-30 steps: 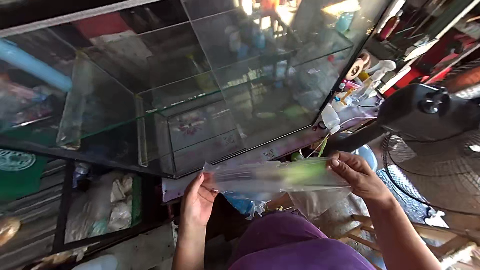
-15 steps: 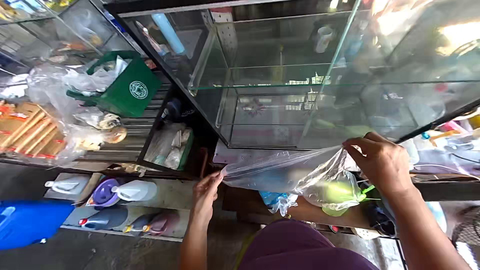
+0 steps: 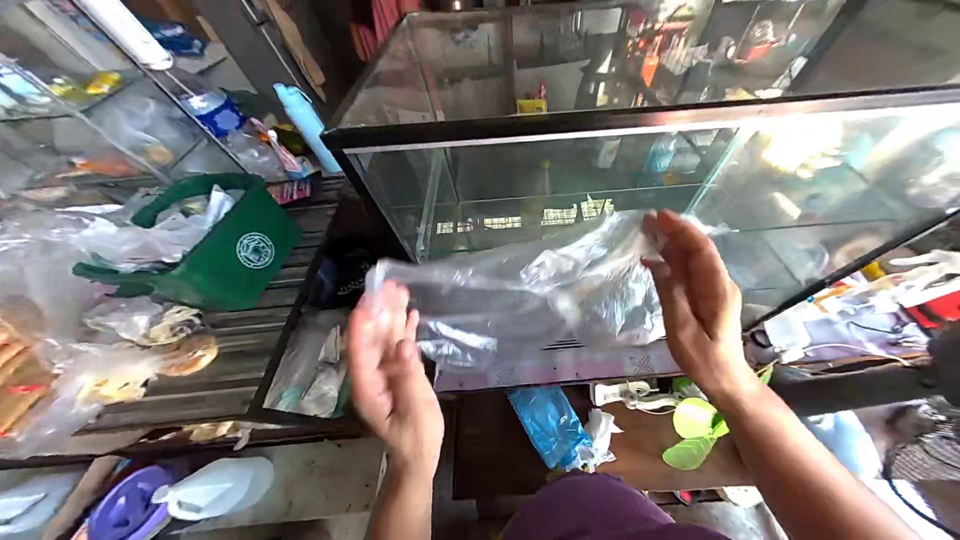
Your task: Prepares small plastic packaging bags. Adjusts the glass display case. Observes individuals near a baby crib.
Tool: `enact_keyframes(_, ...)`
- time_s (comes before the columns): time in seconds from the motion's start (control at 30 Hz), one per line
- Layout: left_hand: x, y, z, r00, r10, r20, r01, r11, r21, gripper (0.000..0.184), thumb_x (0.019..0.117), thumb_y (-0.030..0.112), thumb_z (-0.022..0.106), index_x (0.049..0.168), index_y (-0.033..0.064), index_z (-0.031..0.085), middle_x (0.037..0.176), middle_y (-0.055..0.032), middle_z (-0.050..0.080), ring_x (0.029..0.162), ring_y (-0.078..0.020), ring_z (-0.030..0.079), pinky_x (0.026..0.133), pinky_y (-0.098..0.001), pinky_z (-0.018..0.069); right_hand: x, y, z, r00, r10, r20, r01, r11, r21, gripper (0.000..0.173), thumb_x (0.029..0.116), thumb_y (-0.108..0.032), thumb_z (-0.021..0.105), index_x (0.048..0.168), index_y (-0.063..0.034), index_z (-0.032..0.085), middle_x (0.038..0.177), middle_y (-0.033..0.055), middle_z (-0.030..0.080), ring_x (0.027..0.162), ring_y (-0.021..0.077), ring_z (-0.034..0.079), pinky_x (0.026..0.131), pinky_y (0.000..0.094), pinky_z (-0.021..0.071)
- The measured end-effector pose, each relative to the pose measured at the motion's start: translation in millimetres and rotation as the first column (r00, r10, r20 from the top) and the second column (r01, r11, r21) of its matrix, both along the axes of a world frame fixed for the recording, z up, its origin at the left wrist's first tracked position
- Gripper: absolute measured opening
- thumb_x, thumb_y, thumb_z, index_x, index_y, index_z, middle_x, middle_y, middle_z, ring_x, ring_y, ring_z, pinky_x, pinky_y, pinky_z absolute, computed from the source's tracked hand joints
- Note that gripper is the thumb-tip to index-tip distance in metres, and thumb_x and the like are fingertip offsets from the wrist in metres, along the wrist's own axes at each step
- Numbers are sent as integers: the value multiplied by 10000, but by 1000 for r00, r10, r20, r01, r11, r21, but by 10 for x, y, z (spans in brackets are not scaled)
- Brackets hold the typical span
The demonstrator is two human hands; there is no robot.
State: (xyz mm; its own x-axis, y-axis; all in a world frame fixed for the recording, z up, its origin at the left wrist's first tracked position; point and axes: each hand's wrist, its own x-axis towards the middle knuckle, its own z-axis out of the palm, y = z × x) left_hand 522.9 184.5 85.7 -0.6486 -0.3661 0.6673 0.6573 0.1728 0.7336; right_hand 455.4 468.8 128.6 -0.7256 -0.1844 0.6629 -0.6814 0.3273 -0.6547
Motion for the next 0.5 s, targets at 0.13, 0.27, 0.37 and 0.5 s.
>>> enact_keyframes(0.13, -702, 146, 629, 979, 152, 135, -35, 783, -621, 617, 1056, 166, 476, 1578, -70, 249, 1629, -253, 304, 1508, -276, 347, 1229, -409, 314, -469, -297, 410, 981, -176, -76, 190, 949, 252, 600, 1039, -116, 485, 1561, 77, 263, 1546, 260, 444, 1412, 288, 496, 1155, 420, 421)
enact_keyframes(0.27, -1583, 262, 980, 907, 392, 156, -105, 568, -817, 649, 1061, 322, 478, 1573, -34, 297, 1519, -315, 442, 1451, -465, 381, 1173, -638, 256, -1185, -584, 614, 877, -478, -48, 462, 812, 357, 622, 1018, -224, 528, 1561, 23, 348, 1504, 254, 503, 1403, 437, 464, 1119, 690, 302)
enact_keyframes(0.37, -2036, 324, 1116, 819, 528, 223, -72, 482, -873, 867, 1026, 337, 549, 1663, 157, -10, 1653, -263, 253, 1528, -465, 233, 1191, -675, 175, -1553, -735, 661, 764, -645, 14, 570, 685, 453, 686, 1005, -263, 572, 1603, -50, 313, 1558, 193, 476, 1486, 440, 358, 1178, 708, 195)
enact_keyframes(0.5, -2362, 320, 1110, 769, 536, 349, 52, 492, -869, 1125, 922, 246, 734, 1640, 118, -123, 1618, -328, 265, 1474, -489, 335, 1157, -672, 263, -1831, -752, 627, 702, -695, 154, 487, 627, 608, 755, 1004, -329, 580, 1616, -30, 253, 1602, 194, 413, 1520, 451, 274, 1171, 739, 127)
